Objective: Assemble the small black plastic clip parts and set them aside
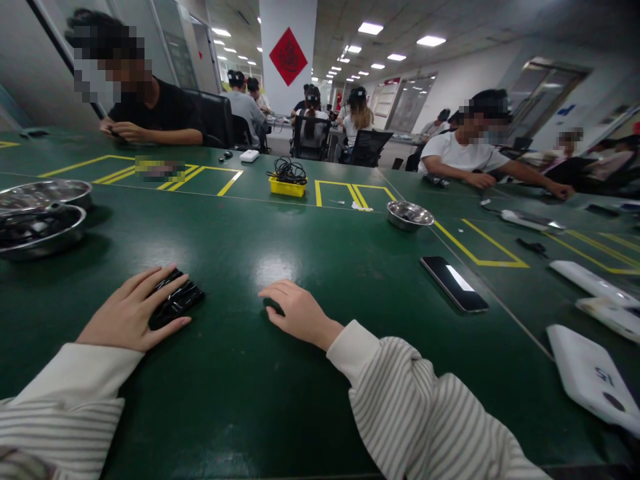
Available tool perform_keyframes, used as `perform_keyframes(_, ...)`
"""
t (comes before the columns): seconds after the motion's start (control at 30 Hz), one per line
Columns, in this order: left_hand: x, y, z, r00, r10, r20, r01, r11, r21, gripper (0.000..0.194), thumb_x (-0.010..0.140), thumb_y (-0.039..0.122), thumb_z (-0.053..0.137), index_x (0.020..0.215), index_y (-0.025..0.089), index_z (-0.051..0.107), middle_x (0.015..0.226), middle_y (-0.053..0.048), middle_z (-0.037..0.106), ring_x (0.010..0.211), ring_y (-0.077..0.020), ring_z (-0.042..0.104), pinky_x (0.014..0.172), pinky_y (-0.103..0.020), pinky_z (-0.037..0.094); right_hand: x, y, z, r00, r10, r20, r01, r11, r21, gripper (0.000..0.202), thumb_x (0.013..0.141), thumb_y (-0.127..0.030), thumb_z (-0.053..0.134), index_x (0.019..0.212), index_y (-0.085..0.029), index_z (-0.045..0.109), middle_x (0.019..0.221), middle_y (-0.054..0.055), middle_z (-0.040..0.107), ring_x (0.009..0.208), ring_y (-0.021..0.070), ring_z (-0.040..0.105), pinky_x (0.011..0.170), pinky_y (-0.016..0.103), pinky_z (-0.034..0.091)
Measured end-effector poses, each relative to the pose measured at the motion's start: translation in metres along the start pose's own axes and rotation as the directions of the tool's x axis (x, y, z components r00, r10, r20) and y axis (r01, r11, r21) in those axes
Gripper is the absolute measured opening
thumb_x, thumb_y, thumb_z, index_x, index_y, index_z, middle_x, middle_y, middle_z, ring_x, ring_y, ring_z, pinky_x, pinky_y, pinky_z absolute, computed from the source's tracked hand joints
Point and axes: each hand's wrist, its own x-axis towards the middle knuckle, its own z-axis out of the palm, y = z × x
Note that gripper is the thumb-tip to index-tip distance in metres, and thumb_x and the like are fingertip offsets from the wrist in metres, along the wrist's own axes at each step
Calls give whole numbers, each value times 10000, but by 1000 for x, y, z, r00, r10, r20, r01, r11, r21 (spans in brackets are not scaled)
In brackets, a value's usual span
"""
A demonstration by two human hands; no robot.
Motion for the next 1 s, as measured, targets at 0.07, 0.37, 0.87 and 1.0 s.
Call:
perform_keyframes(0.07,5,2,4,996,-5,88,4,1000,19,509,815,449,365,1238,166,371,1357,-72,283,1226,-276,252,998,-422,251,-12,6,-10,1000,22,-4,-23,1000,-11,279,777,-138,439,1041,-123,527,1021,70,573,1005,151,476,905,295,377)
perform_keyframes(0.37,21,13,6,753,-568,331,577,813,83,670,825,482,158,1287,0,216,1331,-244,249,1211,-338,269,909,-497,297,-53,19,-42,989,146,-34,-147,988,-41,291,762,-142,473,1047,-131,532,995,68,589,937,155,513,864,303,417)
perform_keyframes(0.87,61,-20,35,910,-185,371,311,896,-317,691,782,554,273,1285,80,273,1368,-95,265,1259,-274,207,1019,-423,166,-67,14,-53,987,160,27,-159,987,-34,280,775,-153,475,1046,-136,543,961,64,597,909,146,527,826,297,434)
perform_keyframes(1.0,71,-47,42,915,-26,402,184,915,-359,733,766,627,210,1282,111,275,1381,-45,237,1263,-239,204,1028,-401,150,-67,16,-53,989,139,48,-137,989,-59,264,779,-156,468,1027,-124,551,946,68,598,907,143,523,817,283,429)
